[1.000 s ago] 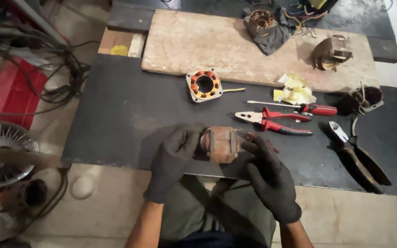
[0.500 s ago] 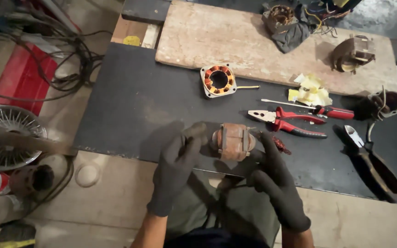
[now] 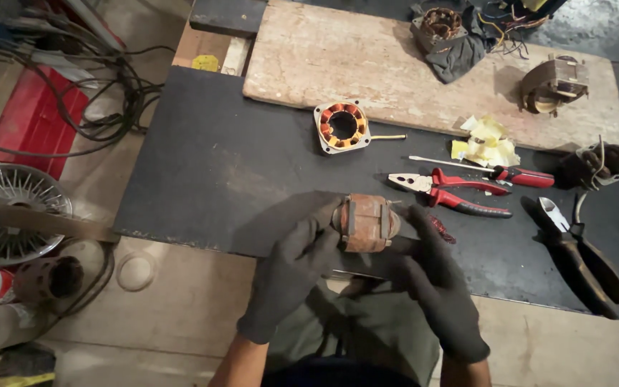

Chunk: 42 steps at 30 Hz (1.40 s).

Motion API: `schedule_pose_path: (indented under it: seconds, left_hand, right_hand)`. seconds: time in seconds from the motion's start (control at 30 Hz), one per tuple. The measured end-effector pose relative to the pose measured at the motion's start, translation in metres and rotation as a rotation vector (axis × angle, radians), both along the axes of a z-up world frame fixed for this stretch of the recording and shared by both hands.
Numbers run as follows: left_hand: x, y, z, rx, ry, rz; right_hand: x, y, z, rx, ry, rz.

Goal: Inspect and repair motor components including the stator and copper windings on a workbench

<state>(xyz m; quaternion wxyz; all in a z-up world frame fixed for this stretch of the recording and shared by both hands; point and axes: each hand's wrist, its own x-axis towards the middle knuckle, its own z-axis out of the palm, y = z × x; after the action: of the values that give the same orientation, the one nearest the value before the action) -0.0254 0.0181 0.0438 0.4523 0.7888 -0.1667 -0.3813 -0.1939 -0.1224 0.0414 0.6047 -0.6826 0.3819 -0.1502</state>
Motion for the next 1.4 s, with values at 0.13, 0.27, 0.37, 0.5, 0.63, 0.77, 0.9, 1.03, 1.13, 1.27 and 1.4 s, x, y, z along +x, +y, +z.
schedule_pose_path:
  seconds: [0.13, 0.27, 0.37, 0.5, 0.63, 0.77, 0.9, 1.03, 1.13, 1.27, 1.4]
  left_hand:
    - [0.006, -0.003, -0.018, -0.209, 0.016, 0.005]
    - [0.007, -0.007, 0.009, -0.199, -0.060, 0.176]
    - [0.015, 0.000, 0.005, -0.263, -0.154, 0.255]
    - [0.014, 0.007, 0.032, -0.068, -0.092, 0.196]
    - [0.011, 0.001, 0.025, 0.087, -0.144, -0.040]
    - [0.015, -0.010, 0.027, 0.021, -0.224, -0.135]
    - [0.020, -0.014, -0.021, 0.063, -0.348, -0.133]
    - [0.021, -0.007, -0.027, 0.102, -0.418, -0.119]
    - [0.020, -0.001, -0.025, 0.083, -0.412, -0.160]
    - [0.023, -0.006, 0.025, 0.222, -0.084, -0.101]
    - [0.025, -0.003, 0.001, 0.111, -0.039, -0.025]
  right_hand:
    - [0.000, -0.003, 0.006, -0.081, -0.031, -0.148]
    - [-0.005, -0.003, 0.007, -0.244, -0.050, -0.264]
    - [-0.010, -0.013, 0.007, -0.572, -0.050, -0.212]
    - [-0.018, -0.031, 0.008, -0.718, 0.225, -0.157]
    - [-0.010, -0.043, 0.010, -0.564, 0.624, -0.091]
    - [-0.021, -0.049, -0.007, -0.618, 0.601, -0.036]
    - [-0.031, -0.051, -0.031, -0.832, 0.584, 0.082]
    - [-0.018, -0.039, -0.026, -0.695, 0.456, -0.056]
    - [-0.017, -0.028, -0.020, -0.630, 0.278, -0.156]
    - [-0.015, -0.024, -0.022, -0.583, 0.049, -0.331]
    - [-0.014, -0.022, -0.018, -0.519, 0.115, -0.342]
